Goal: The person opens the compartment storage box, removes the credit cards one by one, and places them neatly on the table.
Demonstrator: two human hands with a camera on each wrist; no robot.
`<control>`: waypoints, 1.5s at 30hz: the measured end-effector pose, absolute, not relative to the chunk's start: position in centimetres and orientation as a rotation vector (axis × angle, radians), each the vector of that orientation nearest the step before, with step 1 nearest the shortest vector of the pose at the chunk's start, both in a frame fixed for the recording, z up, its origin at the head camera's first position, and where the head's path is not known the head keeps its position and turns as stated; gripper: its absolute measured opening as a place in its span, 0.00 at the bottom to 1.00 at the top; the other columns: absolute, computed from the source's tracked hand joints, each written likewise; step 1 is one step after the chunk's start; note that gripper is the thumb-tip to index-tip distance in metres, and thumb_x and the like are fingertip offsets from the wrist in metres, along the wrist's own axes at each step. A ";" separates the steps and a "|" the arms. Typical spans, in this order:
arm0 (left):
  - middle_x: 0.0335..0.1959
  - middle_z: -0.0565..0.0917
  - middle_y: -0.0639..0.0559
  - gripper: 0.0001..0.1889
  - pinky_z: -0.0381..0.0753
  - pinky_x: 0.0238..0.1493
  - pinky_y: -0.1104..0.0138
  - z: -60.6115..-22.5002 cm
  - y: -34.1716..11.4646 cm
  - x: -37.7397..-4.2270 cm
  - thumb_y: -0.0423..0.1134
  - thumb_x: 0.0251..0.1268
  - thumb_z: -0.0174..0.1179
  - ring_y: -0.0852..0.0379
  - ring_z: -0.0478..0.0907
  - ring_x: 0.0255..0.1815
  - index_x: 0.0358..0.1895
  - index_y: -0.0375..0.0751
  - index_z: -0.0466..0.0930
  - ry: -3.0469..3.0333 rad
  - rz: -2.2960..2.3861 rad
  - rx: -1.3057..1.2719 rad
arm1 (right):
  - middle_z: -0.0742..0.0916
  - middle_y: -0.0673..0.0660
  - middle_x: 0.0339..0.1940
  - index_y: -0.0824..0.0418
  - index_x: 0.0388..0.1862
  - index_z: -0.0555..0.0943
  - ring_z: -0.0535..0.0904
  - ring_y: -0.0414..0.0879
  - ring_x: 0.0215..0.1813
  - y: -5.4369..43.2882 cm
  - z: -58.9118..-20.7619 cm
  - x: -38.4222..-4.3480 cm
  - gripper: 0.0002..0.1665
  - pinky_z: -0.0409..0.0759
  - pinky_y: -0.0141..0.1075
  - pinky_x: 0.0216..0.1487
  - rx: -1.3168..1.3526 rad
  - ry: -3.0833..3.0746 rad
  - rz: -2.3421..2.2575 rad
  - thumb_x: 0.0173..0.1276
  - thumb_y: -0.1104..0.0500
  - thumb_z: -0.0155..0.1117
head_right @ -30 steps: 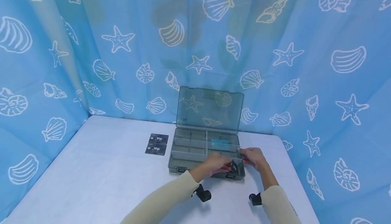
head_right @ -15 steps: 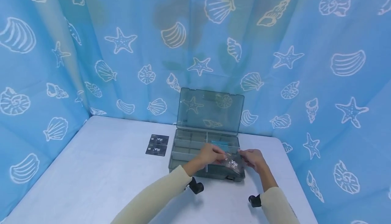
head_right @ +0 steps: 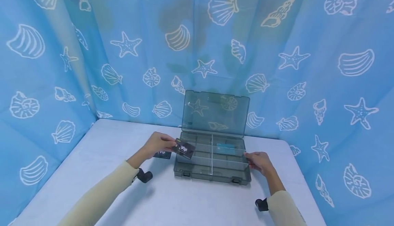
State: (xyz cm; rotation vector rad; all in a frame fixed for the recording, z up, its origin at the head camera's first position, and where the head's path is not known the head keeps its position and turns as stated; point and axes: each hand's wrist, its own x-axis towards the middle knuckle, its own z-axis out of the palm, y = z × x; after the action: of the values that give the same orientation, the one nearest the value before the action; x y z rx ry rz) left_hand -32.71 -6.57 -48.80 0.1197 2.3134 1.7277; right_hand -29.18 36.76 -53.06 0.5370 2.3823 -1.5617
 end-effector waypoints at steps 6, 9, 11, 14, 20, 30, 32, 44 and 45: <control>0.40 0.83 0.42 0.09 0.86 0.37 0.65 -52.2 -12.0 -32.1 0.33 0.61 0.67 0.54 0.84 0.34 0.43 0.33 0.85 2.272 1.751 -0.110 | 0.79 0.58 0.35 0.77 0.58 0.70 0.78 0.46 0.33 36.8 -53.1 -29.1 0.34 0.82 0.34 0.37 0.531 2.384 -1.547 0.70 0.48 0.63; 0.38 0.84 0.42 0.09 0.86 0.36 0.64 -53.8 -13.7 -31.7 0.31 0.61 0.66 0.54 0.84 0.33 0.43 0.31 0.84 2.264 1.731 -0.174 | 0.79 0.59 0.36 0.76 0.59 0.70 0.78 0.46 0.34 36.8 -53.1 -29.1 0.35 0.82 0.34 0.37 0.536 2.389 -1.540 0.70 0.48 0.63; 0.37 0.84 0.43 0.09 0.86 0.34 0.64 -54.5 -14.5 -31.4 0.31 0.61 0.67 0.54 0.83 0.31 0.43 0.31 0.84 2.276 1.693 -0.224 | 0.79 0.59 0.37 0.77 0.59 0.69 0.78 0.46 0.34 36.7 -53.0 -29.1 0.35 0.82 0.34 0.37 0.540 2.389 -1.541 0.70 0.47 0.63; 0.35 0.84 0.44 0.10 0.85 0.32 0.65 -55.0 -15.1 -31.0 0.33 0.60 0.68 0.55 0.83 0.29 0.42 0.32 0.84 2.325 1.608 -0.266 | 0.78 0.58 0.36 0.76 0.59 0.69 0.78 0.46 0.34 36.7 -53.0 -29.2 0.35 0.82 0.34 0.37 0.544 2.385 -1.546 0.70 0.47 0.63; 0.32 0.83 0.45 0.09 0.84 0.28 0.68 -54.6 -15.1 -31.3 0.34 0.55 0.70 0.55 0.83 0.26 0.36 0.33 0.84 2.438 1.399 -0.256 | 0.78 0.59 0.36 0.76 0.58 0.70 0.78 0.46 0.34 36.7 -52.8 -29.0 0.33 0.81 0.33 0.36 0.551 2.378 -1.542 0.71 0.48 0.62; 0.21 0.84 0.47 0.15 0.80 0.33 0.67 -52.2 -13.4 -33.2 0.34 0.51 0.73 0.56 0.83 0.21 0.38 0.30 0.79 2.515 0.894 -0.289 | 0.79 0.58 0.36 0.76 0.57 0.70 0.78 0.45 0.33 36.4 -52.5 -29.0 0.31 0.81 0.32 0.35 0.553 2.368 -1.557 0.71 0.50 0.61; 0.21 0.84 0.47 0.18 0.81 0.38 0.64 -51.8 -13.1 -33.4 0.33 0.51 0.73 0.55 0.83 0.21 0.41 0.29 0.77 2.511 0.865 -0.280 | 0.79 0.58 0.36 0.76 0.57 0.70 0.78 0.45 0.32 36.4 -52.4 -29.1 0.30 0.81 0.32 0.35 0.559 2.364 -1.563 0.72 0.50 0.61; 0.23 0.85 0.42 0.26 0.81 0.47 0.53 -57.1 -13.3 -38.3 0.32 0.49 0.74 0.52 0.85 0.21 0.50 0.29 0.71 2.433 0.785 -0.368 | 0.78 0.58 0.35 0.76 0.57 0.71 0.78 0.46 0.33 36.5 -52.6 -29.1 0.31 0.81 0.32 0.35 0.555 2.359 -1.567 0.71 0.50 0.62; 0.23 0.85 0.41 0.27 0.83 0.42 0.55 -57.8 -13.6 -38.8 0.31 0.48 0.74 0.51 0.85 0.21 0.50 0.29 0.71 2.418 0.802 -0.383 | 0.78 0.58 0.35 0.75 0.56 0.71 0.78 0.46 0.33 36.4 -52.6 -29.1 0.31 0.81 0.33 0.35 0.553 2.361 -1.564 0.71 0.50 0.62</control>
State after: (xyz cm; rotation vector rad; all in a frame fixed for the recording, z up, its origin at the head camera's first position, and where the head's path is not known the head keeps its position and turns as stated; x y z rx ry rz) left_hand -38.79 -13.58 -57.82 -0.3831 2.4183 0.8021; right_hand -29.08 36.43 -52.56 0.5531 2.3608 -1.5638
